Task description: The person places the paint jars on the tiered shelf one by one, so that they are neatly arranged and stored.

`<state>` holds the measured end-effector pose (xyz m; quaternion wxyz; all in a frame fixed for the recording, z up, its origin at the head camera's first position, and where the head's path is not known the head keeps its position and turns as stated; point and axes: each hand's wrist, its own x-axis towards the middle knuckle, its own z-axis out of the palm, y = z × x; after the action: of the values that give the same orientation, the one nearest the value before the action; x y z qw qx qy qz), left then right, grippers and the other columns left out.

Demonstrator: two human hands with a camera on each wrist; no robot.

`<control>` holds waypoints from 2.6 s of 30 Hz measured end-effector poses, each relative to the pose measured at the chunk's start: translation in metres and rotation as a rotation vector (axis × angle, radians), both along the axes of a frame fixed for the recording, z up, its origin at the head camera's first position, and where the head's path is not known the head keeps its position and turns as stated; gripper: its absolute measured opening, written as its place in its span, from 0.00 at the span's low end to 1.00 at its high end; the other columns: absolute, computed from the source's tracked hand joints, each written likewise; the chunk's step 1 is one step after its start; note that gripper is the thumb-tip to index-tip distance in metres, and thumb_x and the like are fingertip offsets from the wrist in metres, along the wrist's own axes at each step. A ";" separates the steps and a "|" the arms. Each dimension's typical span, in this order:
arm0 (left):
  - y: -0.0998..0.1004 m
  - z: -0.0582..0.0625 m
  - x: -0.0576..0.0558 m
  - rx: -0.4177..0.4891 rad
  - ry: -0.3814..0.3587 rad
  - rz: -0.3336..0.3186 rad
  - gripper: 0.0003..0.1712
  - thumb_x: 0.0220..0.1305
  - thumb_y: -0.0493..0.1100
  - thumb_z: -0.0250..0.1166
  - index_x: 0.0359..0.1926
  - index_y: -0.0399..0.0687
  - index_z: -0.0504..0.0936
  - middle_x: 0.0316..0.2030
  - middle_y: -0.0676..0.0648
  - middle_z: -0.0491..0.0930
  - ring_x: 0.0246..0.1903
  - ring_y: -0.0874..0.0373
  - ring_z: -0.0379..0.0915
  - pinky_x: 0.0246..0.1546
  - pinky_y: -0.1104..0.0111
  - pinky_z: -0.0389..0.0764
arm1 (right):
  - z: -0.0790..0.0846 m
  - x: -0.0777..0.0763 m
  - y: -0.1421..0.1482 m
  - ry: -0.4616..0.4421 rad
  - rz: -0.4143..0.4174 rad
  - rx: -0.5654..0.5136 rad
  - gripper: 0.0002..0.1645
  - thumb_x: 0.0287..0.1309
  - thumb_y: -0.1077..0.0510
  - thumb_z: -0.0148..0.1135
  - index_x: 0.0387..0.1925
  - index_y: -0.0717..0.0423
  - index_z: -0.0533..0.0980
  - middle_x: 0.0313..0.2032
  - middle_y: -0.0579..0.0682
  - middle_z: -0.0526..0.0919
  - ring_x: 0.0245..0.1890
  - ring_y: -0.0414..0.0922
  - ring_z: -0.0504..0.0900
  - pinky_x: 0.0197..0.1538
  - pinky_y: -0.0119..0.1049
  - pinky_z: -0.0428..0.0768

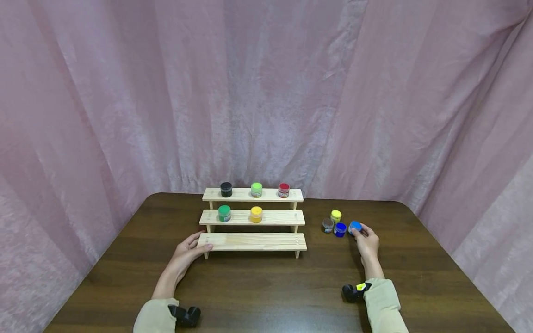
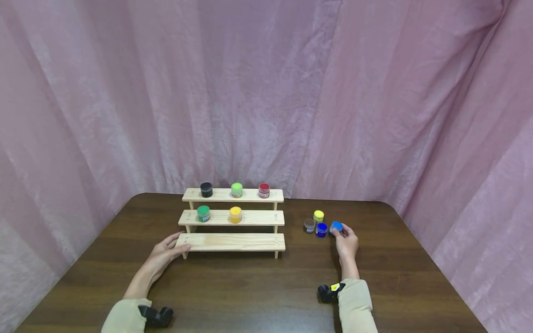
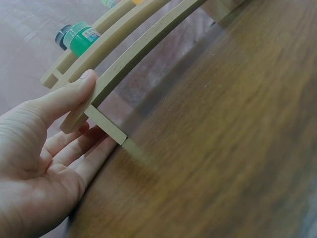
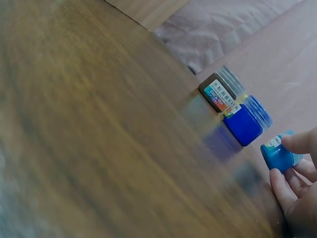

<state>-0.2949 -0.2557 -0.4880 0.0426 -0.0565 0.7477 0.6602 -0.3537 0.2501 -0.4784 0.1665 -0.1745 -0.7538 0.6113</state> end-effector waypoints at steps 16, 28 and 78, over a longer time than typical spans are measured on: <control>0.001 0.002 0.000 -0.015 -0.007 0.011 0.45 0.61 0.48 0.69 0.74 0.44 0.58 0.70 0.36 0.65 0.55 0.67 0.70 0.47 0.84 0.70 | 0.010 0.003 0.001 0.013 -0.009 -0.106 0.30 0.64 0.61 0.59 0.64 0.72 0.66 0.55 0.63 0.74 0.27 0.18 0.71 0.35 0.17 0.76; 0.001 0.002 -0.001 -0.012 -0.016 0.012 0.45 0.61 0.48 0.69 0.74 0.44 0.58 0.70 0.37 0.65 0.60 0.60 0.69 0.51 0.80 0.70 | 0.019 0.006 0.001 0.017 -0.014 -0.108 0.30 0.63 0.59 0.61 0.63 0.70 0.69 0.36 0.35 0.75 0.29 0.20 0.72 0.34 0.18 0.76; 0.001 0.003 -0.004 0.017 -0.004 0.008 0.45 0.61 0.47 0.69 0.73 0.44 0.58 0.70 0.36 0.64 0.52 0.69 0.72 0.48 0.82 0.72 | 0.075 0.008 -0.056 0.101 0.148 -0.052 0.28 0.62 0.55 0.64 0.62 0.59 0.73 0.39 0.33 0.76 0.38 0.23 0.76 0.44 0.20 0.77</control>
<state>-0.2986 -0.2544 -0.4851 0.0419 -0.0605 0.7418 0.6665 -0.3461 0.1938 -0.4032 0.1540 -0.0914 -0.7393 0.6491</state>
